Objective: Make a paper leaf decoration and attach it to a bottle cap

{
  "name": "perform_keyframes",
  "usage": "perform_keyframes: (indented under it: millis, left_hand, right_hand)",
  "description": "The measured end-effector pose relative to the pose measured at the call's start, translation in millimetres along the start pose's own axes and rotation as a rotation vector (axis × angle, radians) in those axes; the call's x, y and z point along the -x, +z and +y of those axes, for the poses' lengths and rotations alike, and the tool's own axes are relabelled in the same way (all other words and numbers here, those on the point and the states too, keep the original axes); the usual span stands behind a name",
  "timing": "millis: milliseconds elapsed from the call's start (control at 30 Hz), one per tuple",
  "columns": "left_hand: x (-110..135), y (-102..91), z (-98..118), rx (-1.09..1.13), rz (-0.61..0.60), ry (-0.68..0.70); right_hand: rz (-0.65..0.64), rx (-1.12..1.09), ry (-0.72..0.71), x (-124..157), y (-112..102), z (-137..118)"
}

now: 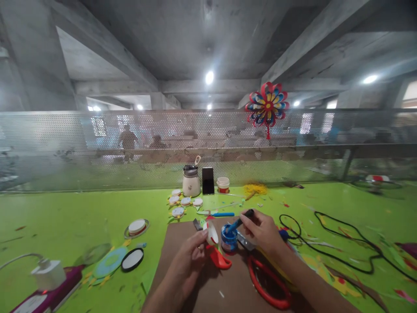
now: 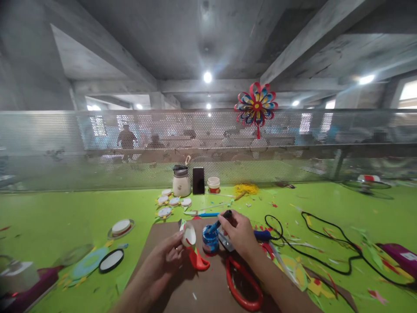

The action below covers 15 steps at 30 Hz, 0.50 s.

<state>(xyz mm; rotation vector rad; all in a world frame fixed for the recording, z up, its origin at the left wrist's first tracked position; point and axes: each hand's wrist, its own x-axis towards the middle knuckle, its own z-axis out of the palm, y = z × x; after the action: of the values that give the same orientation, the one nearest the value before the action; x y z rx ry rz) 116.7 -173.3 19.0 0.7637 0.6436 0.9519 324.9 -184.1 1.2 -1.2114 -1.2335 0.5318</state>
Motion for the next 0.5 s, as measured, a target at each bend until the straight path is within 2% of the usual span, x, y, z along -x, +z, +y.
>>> perform_keyframes:
  millis: [100,333,500]
  left_hand:
    - [3.7,4.6,2.5,-0.008,-0.011,-0.01]
    - [6.6,4.4,5.8,-0.006,0.045,0.022]
    - [6.5,3.2,5.2,-0.001,0.052,0.028]
  right_hand:
    - [0.015,-0.015,0.005,-0.9,-0.4,1.4]
    - [0.016,0.052,-0.015,-1.9,2.1,15.6]
    - [-0.016,0.091,-0.026,-0.1,2.7,11.7]
